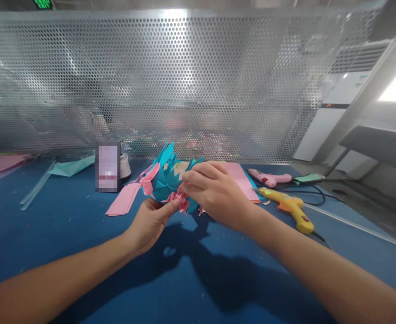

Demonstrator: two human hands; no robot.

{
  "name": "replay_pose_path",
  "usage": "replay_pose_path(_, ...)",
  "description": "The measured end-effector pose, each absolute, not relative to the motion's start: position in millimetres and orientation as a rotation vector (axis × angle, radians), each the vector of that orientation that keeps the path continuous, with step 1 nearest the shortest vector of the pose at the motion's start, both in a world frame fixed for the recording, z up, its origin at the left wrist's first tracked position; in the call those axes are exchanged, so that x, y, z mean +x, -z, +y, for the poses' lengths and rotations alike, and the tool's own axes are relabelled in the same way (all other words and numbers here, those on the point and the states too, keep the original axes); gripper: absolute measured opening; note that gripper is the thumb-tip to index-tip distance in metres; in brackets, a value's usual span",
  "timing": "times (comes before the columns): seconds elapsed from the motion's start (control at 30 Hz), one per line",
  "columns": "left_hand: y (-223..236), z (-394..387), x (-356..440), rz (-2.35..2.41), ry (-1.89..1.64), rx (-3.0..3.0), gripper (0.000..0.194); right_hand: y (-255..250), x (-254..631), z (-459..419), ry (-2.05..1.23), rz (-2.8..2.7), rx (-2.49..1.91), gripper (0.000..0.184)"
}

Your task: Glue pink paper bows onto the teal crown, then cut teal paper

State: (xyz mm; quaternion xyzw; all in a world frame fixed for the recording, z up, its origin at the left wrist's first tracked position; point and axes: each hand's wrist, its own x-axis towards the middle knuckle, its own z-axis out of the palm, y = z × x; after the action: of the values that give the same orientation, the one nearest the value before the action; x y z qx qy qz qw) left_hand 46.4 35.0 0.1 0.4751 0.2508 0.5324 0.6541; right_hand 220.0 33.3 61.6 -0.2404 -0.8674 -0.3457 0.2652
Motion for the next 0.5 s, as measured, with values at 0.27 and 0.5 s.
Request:
replay_pose_path(0.27, 0.0, 35.1, 45.8, 0.515, -1.235, 1.094, 0.02, -61.1, 218.7, 33.0, 0.872, -2.373, -0.638, 0.026)
replay_pose_path(0.5, -2.3, 32.3, 47.6, 0.527, -1.231, 1.043, 0.02, -64.6, 219.6, 32.3, 0.83, -2.406, -0.658, 0.024)
